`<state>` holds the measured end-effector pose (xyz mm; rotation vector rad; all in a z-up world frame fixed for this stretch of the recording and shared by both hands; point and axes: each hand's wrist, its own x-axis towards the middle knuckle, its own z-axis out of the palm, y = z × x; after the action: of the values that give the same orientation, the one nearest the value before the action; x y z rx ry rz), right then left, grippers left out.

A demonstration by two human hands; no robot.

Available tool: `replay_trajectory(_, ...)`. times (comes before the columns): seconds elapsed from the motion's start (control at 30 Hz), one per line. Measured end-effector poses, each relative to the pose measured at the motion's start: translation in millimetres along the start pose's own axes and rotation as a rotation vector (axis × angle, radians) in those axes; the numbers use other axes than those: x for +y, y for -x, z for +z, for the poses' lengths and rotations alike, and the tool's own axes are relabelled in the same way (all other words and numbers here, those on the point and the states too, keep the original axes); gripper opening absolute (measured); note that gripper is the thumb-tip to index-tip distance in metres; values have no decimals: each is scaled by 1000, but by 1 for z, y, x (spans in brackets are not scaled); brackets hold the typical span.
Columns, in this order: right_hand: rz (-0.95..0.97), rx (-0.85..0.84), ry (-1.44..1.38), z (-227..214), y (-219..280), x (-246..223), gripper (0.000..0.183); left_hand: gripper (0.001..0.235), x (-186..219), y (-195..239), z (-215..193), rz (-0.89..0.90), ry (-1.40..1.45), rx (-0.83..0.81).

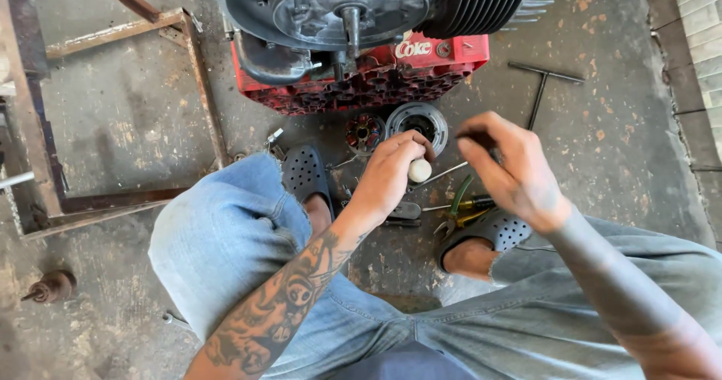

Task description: Disassembling and inspecting a motorcycle carburetor using a screwdriver and pliers

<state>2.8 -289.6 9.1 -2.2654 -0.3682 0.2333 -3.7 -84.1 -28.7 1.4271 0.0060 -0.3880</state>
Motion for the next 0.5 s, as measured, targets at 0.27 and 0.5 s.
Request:
replay_trajectory(0.27, -140, 44, 359, 26, 6, -18, 55, 27, -8, -10, 13, -88, 15, 64)
replay_trajectory(0.5, 0, 39, 195, 32, -14, -20, 44, 23, -26, -28, 7, -124, 3, 130)
